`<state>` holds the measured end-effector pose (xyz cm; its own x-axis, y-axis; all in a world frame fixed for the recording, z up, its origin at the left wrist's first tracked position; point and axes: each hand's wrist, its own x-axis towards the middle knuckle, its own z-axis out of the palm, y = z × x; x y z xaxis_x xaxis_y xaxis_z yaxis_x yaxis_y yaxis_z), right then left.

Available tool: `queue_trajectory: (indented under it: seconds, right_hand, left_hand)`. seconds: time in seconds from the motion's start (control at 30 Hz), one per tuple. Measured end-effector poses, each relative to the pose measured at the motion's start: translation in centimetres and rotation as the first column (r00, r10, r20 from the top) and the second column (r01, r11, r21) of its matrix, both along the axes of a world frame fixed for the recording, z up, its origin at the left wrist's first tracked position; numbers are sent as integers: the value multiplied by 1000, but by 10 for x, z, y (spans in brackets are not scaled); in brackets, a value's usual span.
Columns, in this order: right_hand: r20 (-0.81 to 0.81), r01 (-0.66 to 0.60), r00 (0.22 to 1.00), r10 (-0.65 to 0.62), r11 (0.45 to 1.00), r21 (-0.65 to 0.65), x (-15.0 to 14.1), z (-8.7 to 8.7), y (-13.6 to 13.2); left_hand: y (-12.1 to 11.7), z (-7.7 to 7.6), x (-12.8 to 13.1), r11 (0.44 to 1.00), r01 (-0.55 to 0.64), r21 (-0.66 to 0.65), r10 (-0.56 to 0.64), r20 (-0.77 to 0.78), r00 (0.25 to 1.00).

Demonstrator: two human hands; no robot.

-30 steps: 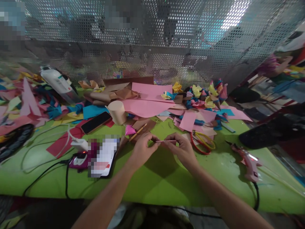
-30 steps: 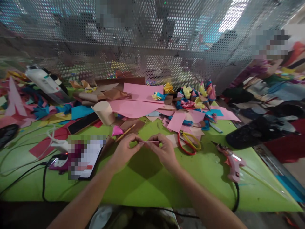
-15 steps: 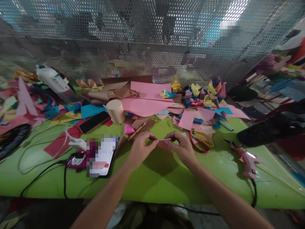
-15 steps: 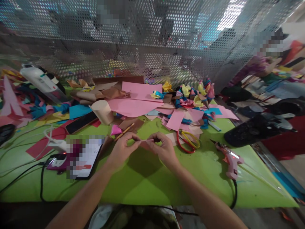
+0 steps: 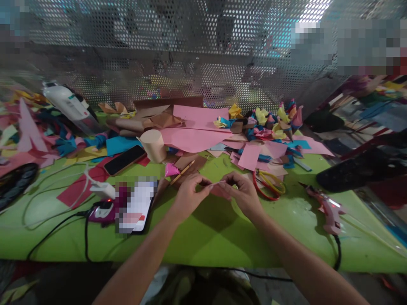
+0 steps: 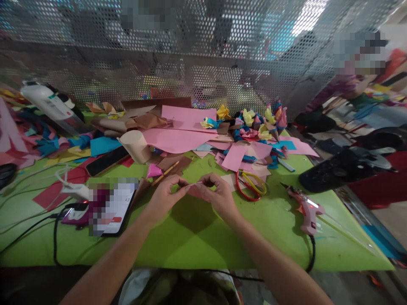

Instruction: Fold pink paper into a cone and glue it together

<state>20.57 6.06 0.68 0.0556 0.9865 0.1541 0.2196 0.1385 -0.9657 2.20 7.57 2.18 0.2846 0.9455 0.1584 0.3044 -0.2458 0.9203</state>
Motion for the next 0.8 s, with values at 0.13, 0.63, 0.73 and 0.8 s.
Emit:
queue_trajectory:
  seconds: [0.13, 0.63, 0.73, 0.8]
  right_hand:
    - [-18, -21, 1000, 20, 1000, -13, 0, 0, 1]
    - [-33, -54, 998, 52, 998, -42, -1, -3, 1]
    - [-18, -65, 998, 64, 997, -39, -1, -4, 1]
    - [-6, -75, 997, 75, 996, -43, -1, -4, 1]
  left_hand:
    - [2, -1, -1, 997, -49, -65, 53, 74, 996]
    - [2, -2, 0, 998, -28, -53, 33, 95, 995]
    - [1, -1, 0, 998, -26, -59, 32, 102, 994]
    - [1, 0, 0, 998, -39, -54, 44, 91, 995]
